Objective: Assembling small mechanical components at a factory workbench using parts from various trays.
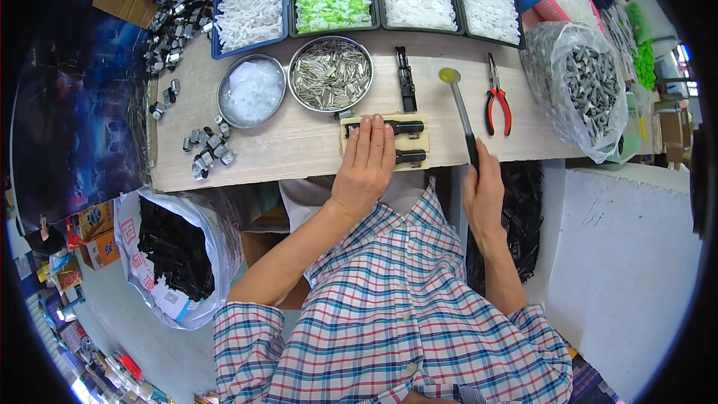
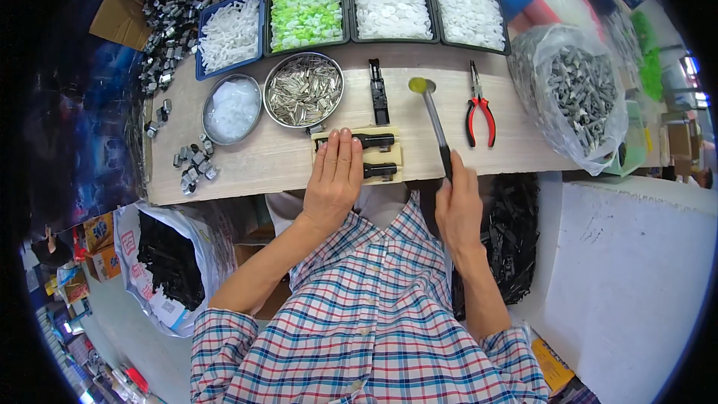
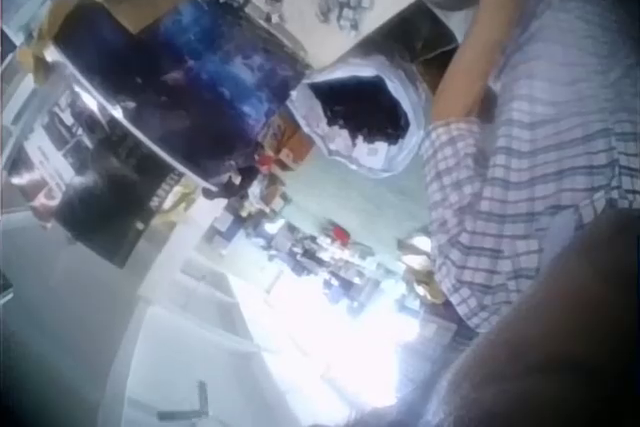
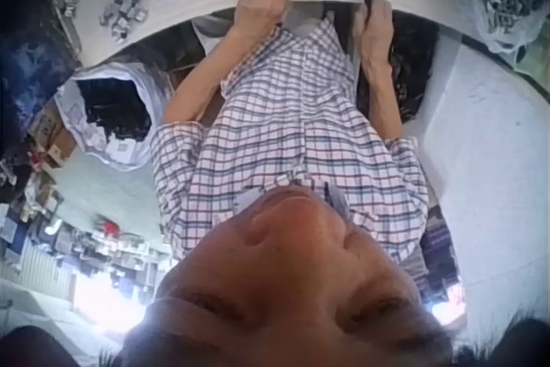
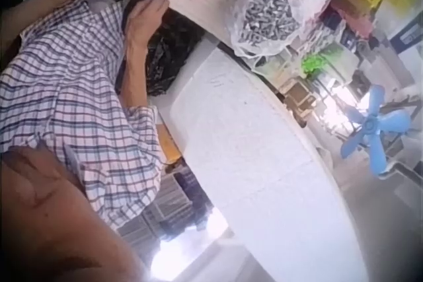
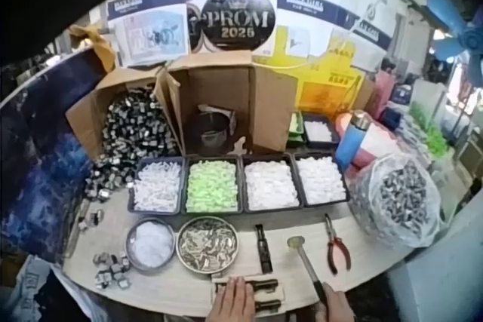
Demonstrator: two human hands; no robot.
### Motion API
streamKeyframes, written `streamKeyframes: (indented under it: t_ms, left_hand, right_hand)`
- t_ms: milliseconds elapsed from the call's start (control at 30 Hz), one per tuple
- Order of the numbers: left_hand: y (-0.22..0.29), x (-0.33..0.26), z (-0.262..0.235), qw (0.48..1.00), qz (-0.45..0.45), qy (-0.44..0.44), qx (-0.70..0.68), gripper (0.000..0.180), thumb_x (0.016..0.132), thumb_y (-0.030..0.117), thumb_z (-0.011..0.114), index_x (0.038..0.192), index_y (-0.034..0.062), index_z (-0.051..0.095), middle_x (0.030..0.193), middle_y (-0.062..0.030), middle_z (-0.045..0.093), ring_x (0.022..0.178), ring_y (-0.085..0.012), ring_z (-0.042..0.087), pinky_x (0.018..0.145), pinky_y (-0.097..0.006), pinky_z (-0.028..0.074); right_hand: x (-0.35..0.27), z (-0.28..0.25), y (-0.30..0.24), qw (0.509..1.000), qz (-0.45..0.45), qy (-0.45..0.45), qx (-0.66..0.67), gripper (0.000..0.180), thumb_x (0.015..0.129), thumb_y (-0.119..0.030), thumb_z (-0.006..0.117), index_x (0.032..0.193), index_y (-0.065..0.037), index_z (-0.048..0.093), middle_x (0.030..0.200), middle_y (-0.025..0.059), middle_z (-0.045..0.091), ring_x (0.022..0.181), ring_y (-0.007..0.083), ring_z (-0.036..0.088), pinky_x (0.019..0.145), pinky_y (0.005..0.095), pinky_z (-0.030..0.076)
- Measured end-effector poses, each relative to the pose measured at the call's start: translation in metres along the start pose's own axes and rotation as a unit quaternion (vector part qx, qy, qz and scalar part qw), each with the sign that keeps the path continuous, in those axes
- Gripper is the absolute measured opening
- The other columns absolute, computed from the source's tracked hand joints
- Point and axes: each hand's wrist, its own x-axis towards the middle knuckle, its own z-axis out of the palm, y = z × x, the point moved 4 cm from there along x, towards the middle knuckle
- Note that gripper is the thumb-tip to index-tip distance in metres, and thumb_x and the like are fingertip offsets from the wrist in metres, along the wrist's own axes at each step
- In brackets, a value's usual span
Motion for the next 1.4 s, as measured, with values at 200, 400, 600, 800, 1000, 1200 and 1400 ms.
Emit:
streamKeyframes:
  t_ms: [200, 400, 600, 800, 1000, 1200, 1400]
  left_hand:
    - [0.000, 0.002, 0.001, 0.999, 0.016, 0.026, 0.014, 0.044, 0.092, 0.007, 0.055, 0.132, -0.0107, 0.057, 0.136, -0.0294, 0.060, 0.132, -0.0414, 0.056, 0.110, -0.047, 0.046]
    - [0.003, 0.002, 0.002, 0.999, 0.004, 0.039, 0.015, 0.042, 0.093, 0.007, 0.055, 0.130, -0.0111, 0.059, 0.135, -0.0297, 0.060, 0.131, -0.0413, 0.056, 0.110, -0.047, 0.047]
    - [0.005, -0.002, 0.007, 0.999, -0.004, 0.044, 0.020, 0.043, 0.093, 0.009, 0.054, 0.131, -0.0109, 0.058, 0.135, -0.0297, 0.060, 0.131, -0.0413, 0.057, 0.110, -0.047, 0.047]
    - [0.005, 0.001, 0.004, 0.999, -0.017, 0.041, 0.001, 0.043, 0.093, 0.007, 0.055, 0.131, -0.0113, 0.058, 0.136, -0.0295, 0.060, 0.132, -0.0410, 0.056, 0.111, -0.047, 0.046]
    - [0.005, 0.001, 0.003, 0.999, -0.011, 0.032, 0.007, 0.043, 0.092, 0.007, 0.055, 0.131, -0.0114, 0.059, 0.136, -0.0294, 0.059, 0.132, -0.0411, 0.056, 0.111, -0.047, 0.046]
    - [0.006, 0.000, 0.004, 0.999, -0.020, 0.038, -0.003, 0.044, 0.092, 0.007, 0.055, 0.133, -0.0113, 0.057, 0.138, -0.0300, 0.058, 0.132, -0.0410, 0.056, 0.111, -0.048, 0.045]
    - [0.006, -0.002, 0.005, 0.999, -0.029, 0.032, -0.006, 0.047, 0.093, 0.007, 0.056, 0.137, -0.0101, 0.053, 0.141, -0.0300, 0.056, 0.133, -0.0407, 0.055, 0.111, -0.047, 0.045]
  right_hand:
    - [-0.049, -0.007, -0.007, 0.992, -0.032, -0.114, 0.043, 0.047, 0.097, -0.001, 0.062, 0.144, 0.002, 0.052, 0.101, 0.0255, 0.068, 0.085, 0.0343, 0.071, 0.079, 0.0354, 0.056]
    - [-0.050, -0.019, -0.022, 0.994, -0.083, -0.025, 0.072, 0.048, 0.098, -0.002, 0.061, 0.145, -0.004, 0.053, 0.096, 0.0222, 0.067, 0.080, 0.0328, 0.070, 0.074, 0.0358, 0.056]
    - [-0.049, -0.002, -0.014, 0.993, -0.016, -0.103, 0.054, 0.045, 0.100, -0.003, 0.059, 0.144, -0.003, 0.054, 0.087, 0.0189, 0.063, 0.072, 0.0250, 0.063, 0.068, 0.0311, 0.051]
    - [-0.064, -0.012, -0.020, 0.996, -0.038, -0.048, 0.062, 0.047, 0.098, -0.001, 0.061, 0.144, -0.003, 0.054, 0.096, 0.0224, 0.068, 0.080, 0.0289, 0.070, 0.072, 0.0327, 0.055]
    - [-0.051, 0.005, -0.022, 0.994, -0.006, -0.082, 0.073, 0.045, 0.099, -0.001, 0.059, 0.144, -0.001, 0.053, 0.098, 0.0211, 0.067, 0.079, 0.0254, 0.066, 0.072, 0.0300, 0.052]
    - [-0.079, -0.016, -0.016, 0.995, 0.016, -0.069, 0.075, 0.043, 0.098, -0.002, 0.060, 0.141, -0.002, 0.056, 0.108, 0.0266, 0.068, 0.091, 0.0350, 0.072, 0.078, 0.0352, 0.056]
    - [-0.090, -0.011, -0.015, 0.990, -0.002, -0.131, 0.041, 0.043, 0.098, -0.003, 0.061, 0.140, 0.002, 0.055, 0.102, 0.0265, 0.068, 0.088, 0.0356, 0.073, 0.074, 0.0349, 0.057]
